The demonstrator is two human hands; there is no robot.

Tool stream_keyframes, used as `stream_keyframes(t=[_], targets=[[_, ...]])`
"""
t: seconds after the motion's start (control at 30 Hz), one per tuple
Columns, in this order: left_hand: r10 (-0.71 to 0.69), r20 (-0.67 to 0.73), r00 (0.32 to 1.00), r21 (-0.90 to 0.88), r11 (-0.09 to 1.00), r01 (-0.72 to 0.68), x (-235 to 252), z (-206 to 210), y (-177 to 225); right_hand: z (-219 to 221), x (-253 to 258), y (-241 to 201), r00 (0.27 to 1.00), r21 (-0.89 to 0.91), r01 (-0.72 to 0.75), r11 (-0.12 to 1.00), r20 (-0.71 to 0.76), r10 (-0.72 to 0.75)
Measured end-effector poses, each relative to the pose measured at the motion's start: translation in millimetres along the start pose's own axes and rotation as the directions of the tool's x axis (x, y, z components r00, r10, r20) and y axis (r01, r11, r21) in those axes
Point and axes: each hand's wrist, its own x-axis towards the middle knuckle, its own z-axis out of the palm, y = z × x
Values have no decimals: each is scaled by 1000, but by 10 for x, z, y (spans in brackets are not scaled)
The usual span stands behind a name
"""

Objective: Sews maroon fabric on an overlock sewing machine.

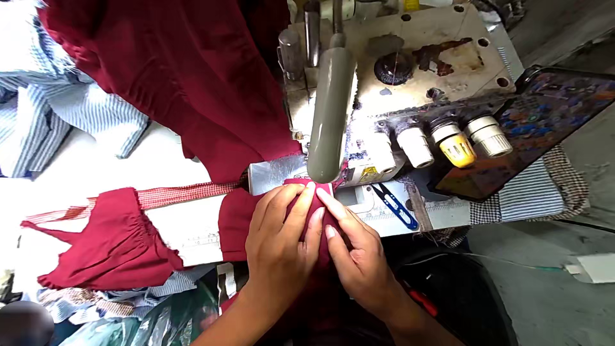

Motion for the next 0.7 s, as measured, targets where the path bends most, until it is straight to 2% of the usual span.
stream_keyframes(t=[0.1, 0.33, 0.47, 0.57, 0.7], targets=[[3, 3, 1000, 0, 1000, -3, 57, -7, -9, 18, 53, -39, 1000, 7, -11, 1000, 5, 11], [24, 26, 999, 37, 999, -25, 111, 23, -23, 34, 29, 55, 994, 2, -72, 997, -87, 72], [34, 13, 999, -4, 999, -34, 29, -18, -28, 10, -43, 10, 1000, 6, -20, 1000, -16, 20], [44, 22, 999, 11, 999, -44, 8, -22, -41, -18, -17, -55, 993, 12, -87, 996, 87, 85], [50, 32, 998, 36, 998, -51, 42, 12, -47, -17, 73, -86, 986, 53, -136, 989, 106, 130]])
